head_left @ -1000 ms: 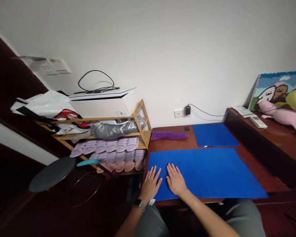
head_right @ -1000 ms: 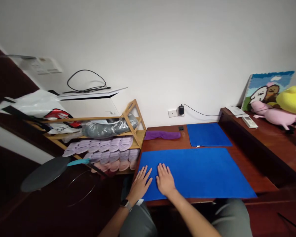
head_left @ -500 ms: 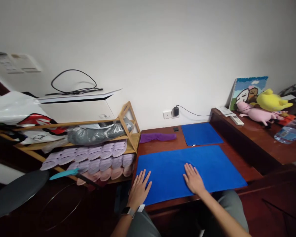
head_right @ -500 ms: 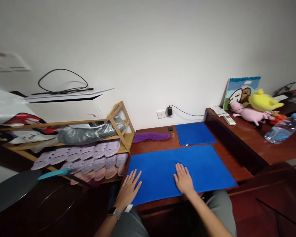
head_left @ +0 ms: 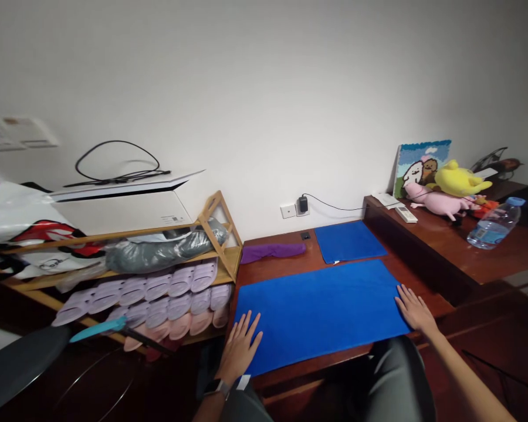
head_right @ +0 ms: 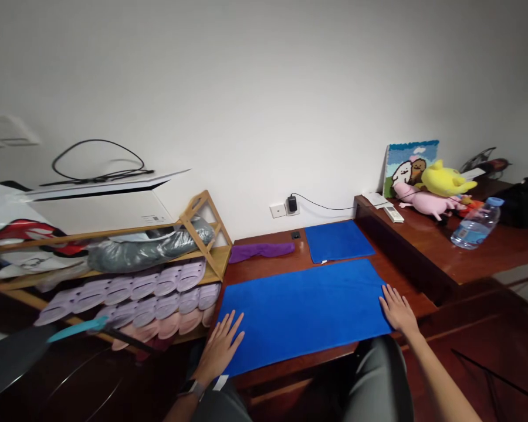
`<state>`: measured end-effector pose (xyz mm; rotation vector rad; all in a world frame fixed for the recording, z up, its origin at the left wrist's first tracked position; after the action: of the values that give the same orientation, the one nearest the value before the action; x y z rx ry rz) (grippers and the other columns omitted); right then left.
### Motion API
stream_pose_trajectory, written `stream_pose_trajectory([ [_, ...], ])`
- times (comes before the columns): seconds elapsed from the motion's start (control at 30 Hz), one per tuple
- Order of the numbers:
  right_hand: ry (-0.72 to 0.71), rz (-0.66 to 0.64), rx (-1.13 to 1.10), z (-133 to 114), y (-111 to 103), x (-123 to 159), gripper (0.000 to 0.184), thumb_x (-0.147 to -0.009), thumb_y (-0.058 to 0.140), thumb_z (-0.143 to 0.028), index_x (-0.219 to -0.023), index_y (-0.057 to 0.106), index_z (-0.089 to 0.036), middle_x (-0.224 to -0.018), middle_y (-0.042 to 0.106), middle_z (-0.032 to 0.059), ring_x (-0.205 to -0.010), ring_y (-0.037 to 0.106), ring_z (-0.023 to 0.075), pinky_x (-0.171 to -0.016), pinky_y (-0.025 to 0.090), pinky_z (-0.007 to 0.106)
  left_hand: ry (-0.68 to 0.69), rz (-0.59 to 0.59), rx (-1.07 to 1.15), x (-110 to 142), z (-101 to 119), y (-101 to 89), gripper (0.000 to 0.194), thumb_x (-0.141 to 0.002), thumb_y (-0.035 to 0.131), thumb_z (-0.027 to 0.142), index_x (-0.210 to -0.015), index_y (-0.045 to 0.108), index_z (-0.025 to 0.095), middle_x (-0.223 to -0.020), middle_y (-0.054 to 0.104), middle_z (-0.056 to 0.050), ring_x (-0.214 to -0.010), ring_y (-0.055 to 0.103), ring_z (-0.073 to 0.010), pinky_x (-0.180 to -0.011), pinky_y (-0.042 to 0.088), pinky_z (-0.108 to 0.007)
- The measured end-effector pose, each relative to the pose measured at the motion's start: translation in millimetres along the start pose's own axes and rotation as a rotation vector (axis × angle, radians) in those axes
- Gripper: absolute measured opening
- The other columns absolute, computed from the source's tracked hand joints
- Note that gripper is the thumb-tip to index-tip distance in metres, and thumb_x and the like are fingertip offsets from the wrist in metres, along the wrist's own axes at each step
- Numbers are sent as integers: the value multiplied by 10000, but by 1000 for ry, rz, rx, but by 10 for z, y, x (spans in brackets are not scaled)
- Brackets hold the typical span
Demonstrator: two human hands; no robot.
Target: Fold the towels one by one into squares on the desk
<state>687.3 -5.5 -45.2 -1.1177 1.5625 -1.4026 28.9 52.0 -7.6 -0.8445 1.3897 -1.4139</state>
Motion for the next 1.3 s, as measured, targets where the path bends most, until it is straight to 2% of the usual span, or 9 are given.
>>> stream_pose_trajectory([
  [0.17,161,36,4,51,-107,-68,769,-995,142,-479,-1622,357,-89,-1694,325,110,-1578,258,307,-1268,228,522,-22,-94,34,-36,-72,-11,608,-1050,348,597,-1617,342,378,-1718,292,-23,-1574,295,-283,-1255,312,-529],
  [0.27,82,130,2,-233,-293,-216,746,-1011,143,-454,-1599,399,-72,-1686,342,131,-1580,253,295,-1278,203,492,-39,-104,57,-117,-123,-61,576,-1049,344,574,-1576,443,362,-1683,392,-26,-1532,394,-280,-1226,367,-504],
  [0.4,-148,118,-47,-1147,-540,-440,685,-1038,170,-425,-1596,419,-117,-1688,347,105,-1585,242,271,-1294,158,466,-52,36,37,-425,-163,-183,538,-1048,343,512,-1463,600,286,-1588,537,-61,-1428,530,-272,-1187,429,-463],
  [0.6,-492,-24,-220,-2915,-549,-434,647,-1060,228,-443,-1635,342,-170,-1709,295,65,-1597,198,237,-1300,135,450,-64,57,-51,-1074,-236,-91,575,-1035,369,483,-1527,528,232,-1640,460,-112,-1523,406,-304,-1240,339,-528],
  [0.73,-558,-91,-284,-3431,-316,-400,666,-1062,242,-471,-1650,292,-163,-1710,275,87,-1598,196,237,-1297,145,463,-110,40,-91,-1222,-394,103,621,-1034,360,531,-1579,453,249,-1670,404,-118,-1542,368,-317,-1235,331,-544],
  [0.87,-506,-94,-223,-2975,-176,-559,677,-1060,224,-520,-1652,291,-199,-1713,265,71,-1599,189,233,-1299,126,474,-92,82,-89,-1203,-474,209,629,-1035,344,565,-1586,442,279,-1662,423,-107,-1537,378,-319,-1235,323,-558],
  [1.0,-337,-70,-100,-1870,-184,-874,643,-1057,216,-528,-1647,303,-288,-1721,256,25,-1598,194,229,-1293,138,500,-103,83,-59,-1197,-471,227,632,-1033,347,577,-1589,437,289,-1672,408,-101,-1537,376,-323,-1240,310,-560],
  [1.13,-95,-36,-4,-948,-177,-1125,678,-1049,200,-520,-1666,254,-244,-1729,239,44,-1599,191,245,-1292,150,487,-101,86,-29,-1196,-459,210,628,-1035,361,585,-1595,422,308,-1680,395,-96,-1539,372,-323,-1247,296,-557],
  [1.3,-19,-12,10,-730,-116,-1176,721,-1037,144,-547,-1676,213,-220,-1740,201,41,-1608,150,253,-1299,120,498,-108,62,-31,-1179,-440,188,635,-1040,360,589,-1602,407,299,-1689,374,-110,-1541,371,-310,-1251,290,-546],
])
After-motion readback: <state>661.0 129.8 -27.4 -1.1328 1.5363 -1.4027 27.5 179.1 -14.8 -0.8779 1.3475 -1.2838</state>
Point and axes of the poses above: each hand's wrist, its own x-axis away from the middle knuckle, its own y-axis out of the palm, z = x × y, the point moved 4 cm from there along -x, towards the middle knuckle
